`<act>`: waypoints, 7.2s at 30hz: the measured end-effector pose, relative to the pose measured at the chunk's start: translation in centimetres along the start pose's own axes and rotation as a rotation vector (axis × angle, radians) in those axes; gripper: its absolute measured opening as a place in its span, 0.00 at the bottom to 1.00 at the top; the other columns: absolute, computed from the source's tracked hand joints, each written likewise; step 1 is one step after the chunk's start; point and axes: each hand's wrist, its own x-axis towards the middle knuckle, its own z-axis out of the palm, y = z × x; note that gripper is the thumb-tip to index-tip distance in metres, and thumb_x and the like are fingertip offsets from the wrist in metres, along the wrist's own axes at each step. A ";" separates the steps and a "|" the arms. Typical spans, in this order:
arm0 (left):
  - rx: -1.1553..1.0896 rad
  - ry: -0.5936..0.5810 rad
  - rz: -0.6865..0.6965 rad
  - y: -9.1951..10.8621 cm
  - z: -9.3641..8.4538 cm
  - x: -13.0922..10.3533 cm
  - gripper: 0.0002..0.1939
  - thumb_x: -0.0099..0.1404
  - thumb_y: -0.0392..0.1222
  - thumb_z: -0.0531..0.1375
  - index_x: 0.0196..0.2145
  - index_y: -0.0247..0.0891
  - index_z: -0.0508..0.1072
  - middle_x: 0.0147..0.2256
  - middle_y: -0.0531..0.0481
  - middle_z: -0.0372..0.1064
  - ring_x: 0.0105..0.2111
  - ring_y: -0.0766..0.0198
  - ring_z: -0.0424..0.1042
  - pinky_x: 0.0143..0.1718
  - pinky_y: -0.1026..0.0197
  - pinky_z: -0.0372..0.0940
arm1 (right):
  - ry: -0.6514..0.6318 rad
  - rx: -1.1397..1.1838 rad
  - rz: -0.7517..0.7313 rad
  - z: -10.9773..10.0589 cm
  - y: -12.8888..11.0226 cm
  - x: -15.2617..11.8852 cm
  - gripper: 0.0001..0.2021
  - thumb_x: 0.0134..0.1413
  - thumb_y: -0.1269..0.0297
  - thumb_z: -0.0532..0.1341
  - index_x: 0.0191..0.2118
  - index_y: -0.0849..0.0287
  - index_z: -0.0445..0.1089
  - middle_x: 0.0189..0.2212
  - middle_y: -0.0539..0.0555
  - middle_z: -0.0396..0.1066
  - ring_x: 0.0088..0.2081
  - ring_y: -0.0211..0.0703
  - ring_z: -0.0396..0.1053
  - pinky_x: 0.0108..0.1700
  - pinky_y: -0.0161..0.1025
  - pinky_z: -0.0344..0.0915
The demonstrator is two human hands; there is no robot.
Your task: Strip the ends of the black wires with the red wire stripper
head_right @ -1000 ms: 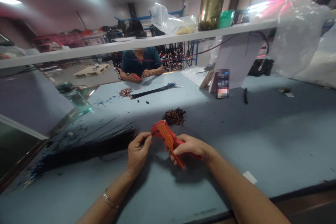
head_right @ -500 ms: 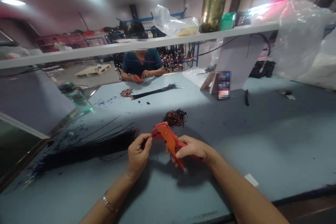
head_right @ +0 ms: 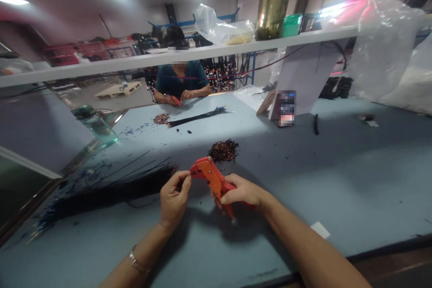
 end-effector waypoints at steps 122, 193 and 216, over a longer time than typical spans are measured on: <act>0.120 0.100 -0.015 -1.0 0.5 -0.3 0.07 0.59 0.37 0.59 0.27 0.37 0.76 0.21 0.55 0.69 0.21 0.69 0.65 0.26 0.68 0.61 | 0.090 0.067 0.133 0.2 0.5 0.0 0.20 0.42 0.58 0.70 0.39 0.65 0.69 0.30 0.57 0.74 0.29 0.42 0.74 0.30 0.37 0.70; -0.369 0.053 -0.346 -0.9 0.7 0.3 0.10 0.58 0.46 0.64 0.28 0.36 0.76 0.21 0.56 0.65 0.23 0.68 0.61 0.27 0.68 0.57 | 0.394 -0.813 -0.086 2.3 -1.2 -0.3 0.14 0.47 0.64 0.62 0.42 0.59 0.71 0.32 0.53 0.75 0.33 0.46 0.71 0.36 0.41 0.66; -0.483 -0.091 -0.391 -0.5 1.5 -0.7 0.13 0.51 0.48 0.68 0.27 0.35 0.75 0.26 0.52 0.73 0.27 0.64 0.67 0.33 0.64 0.64 | 0.527 -1.371 -0.341 3.4 0.4 0.0 0.21 0.45 0.68 0.58 0.48 0.64 0.69 0.39 0.62 0.75 0.37 0.53 0.72 0.40 0.47 0.67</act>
